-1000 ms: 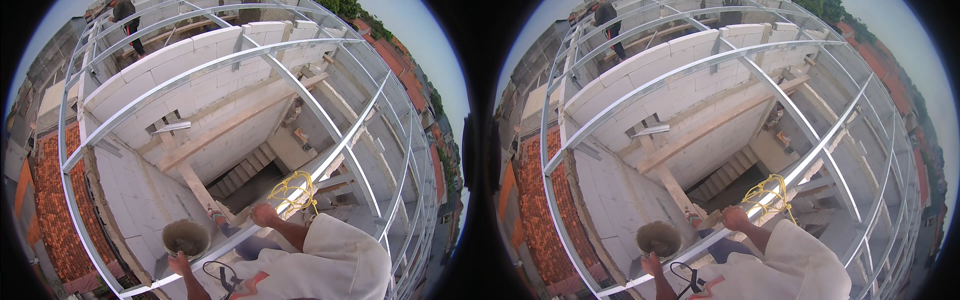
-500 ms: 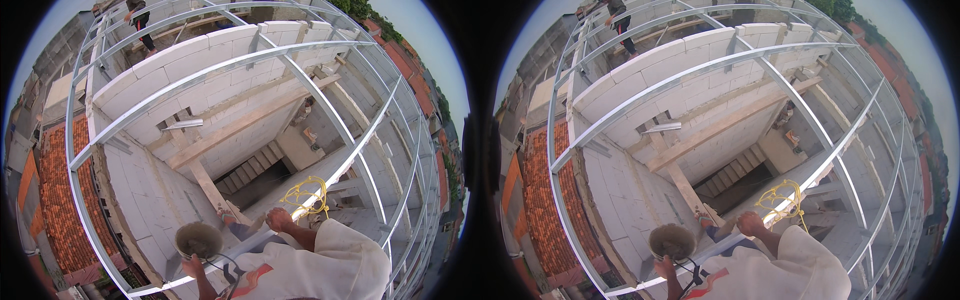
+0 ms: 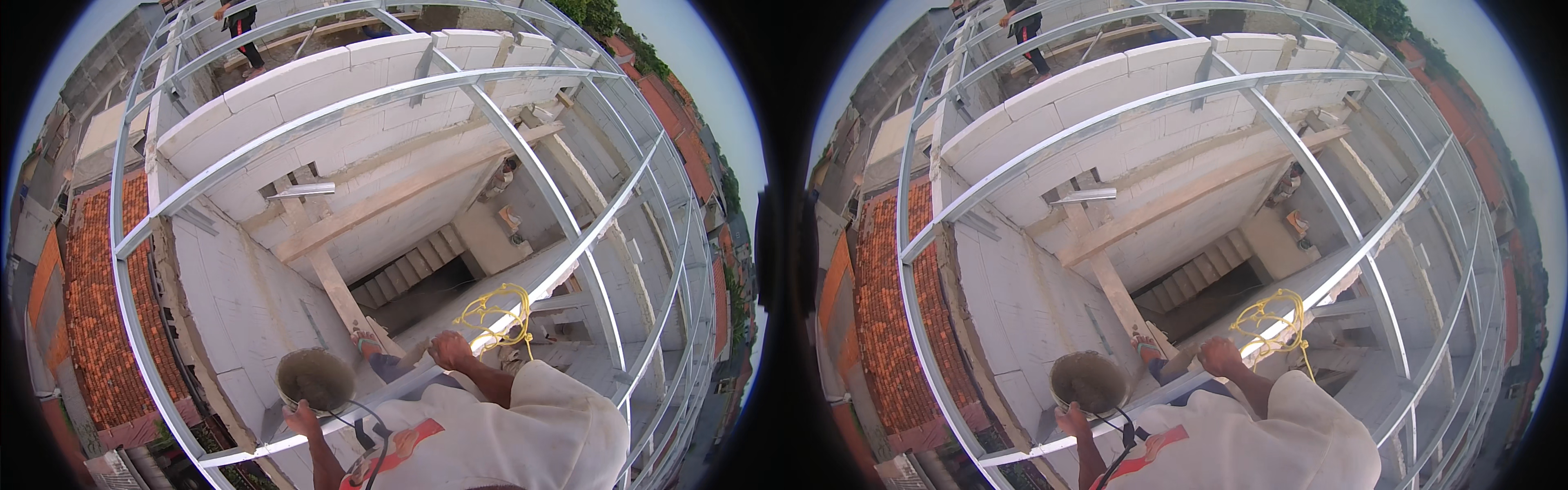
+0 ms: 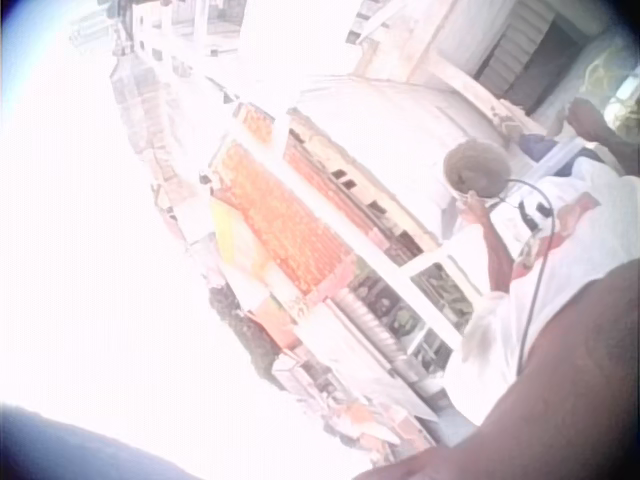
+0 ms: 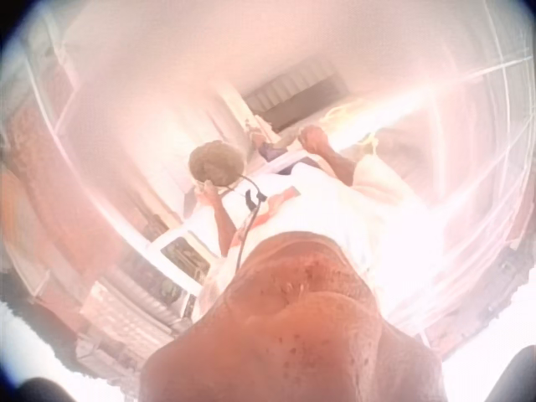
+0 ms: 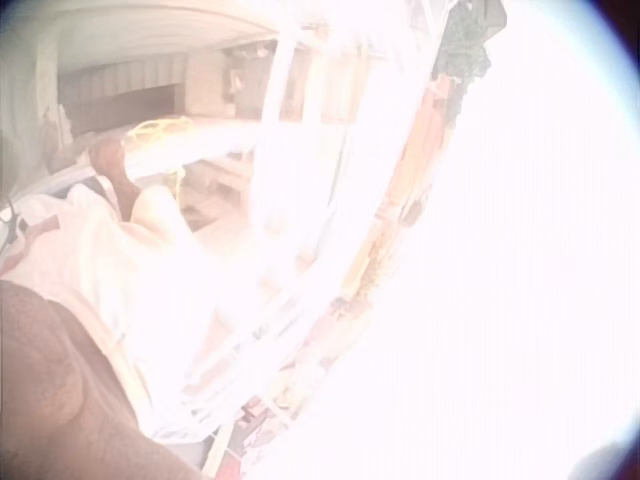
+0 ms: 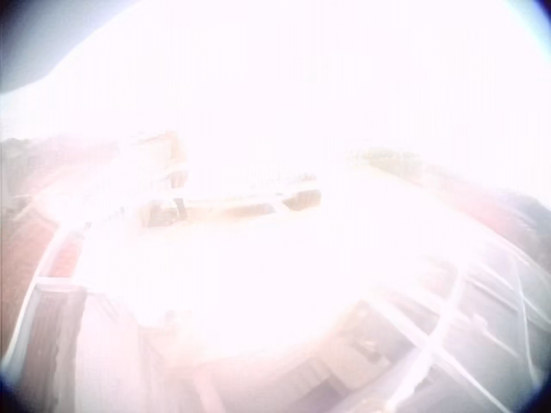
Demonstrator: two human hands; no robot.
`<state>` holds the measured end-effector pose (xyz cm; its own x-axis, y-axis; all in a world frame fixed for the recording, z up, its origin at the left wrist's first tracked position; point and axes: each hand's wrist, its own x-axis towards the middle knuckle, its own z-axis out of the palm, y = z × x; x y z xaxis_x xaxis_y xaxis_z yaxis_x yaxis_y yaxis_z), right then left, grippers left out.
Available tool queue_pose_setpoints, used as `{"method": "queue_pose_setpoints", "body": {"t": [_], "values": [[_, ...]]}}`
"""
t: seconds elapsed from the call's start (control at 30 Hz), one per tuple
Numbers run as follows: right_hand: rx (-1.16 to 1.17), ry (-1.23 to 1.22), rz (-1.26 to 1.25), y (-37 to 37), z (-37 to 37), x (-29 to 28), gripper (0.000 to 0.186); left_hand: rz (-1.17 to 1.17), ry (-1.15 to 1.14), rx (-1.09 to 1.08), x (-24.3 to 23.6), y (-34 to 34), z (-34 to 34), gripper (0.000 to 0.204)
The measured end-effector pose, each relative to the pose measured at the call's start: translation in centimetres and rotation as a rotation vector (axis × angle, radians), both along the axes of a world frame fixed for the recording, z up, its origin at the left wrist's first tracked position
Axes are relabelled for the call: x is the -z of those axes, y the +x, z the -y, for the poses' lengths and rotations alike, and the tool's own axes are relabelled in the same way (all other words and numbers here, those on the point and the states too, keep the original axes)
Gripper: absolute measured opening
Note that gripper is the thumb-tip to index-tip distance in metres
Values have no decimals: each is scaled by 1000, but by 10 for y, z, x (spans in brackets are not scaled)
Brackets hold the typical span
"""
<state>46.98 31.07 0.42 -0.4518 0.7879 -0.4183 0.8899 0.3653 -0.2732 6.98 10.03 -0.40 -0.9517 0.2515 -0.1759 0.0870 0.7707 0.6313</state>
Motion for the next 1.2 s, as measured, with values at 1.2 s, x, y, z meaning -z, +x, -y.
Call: {"method": "queue_pose_setpoints", "body": {"t": [1.2], "values": [[-1092,310,-180,-268,-22,-155,17,64,917,-34,-151,-31,-67,29]]}}
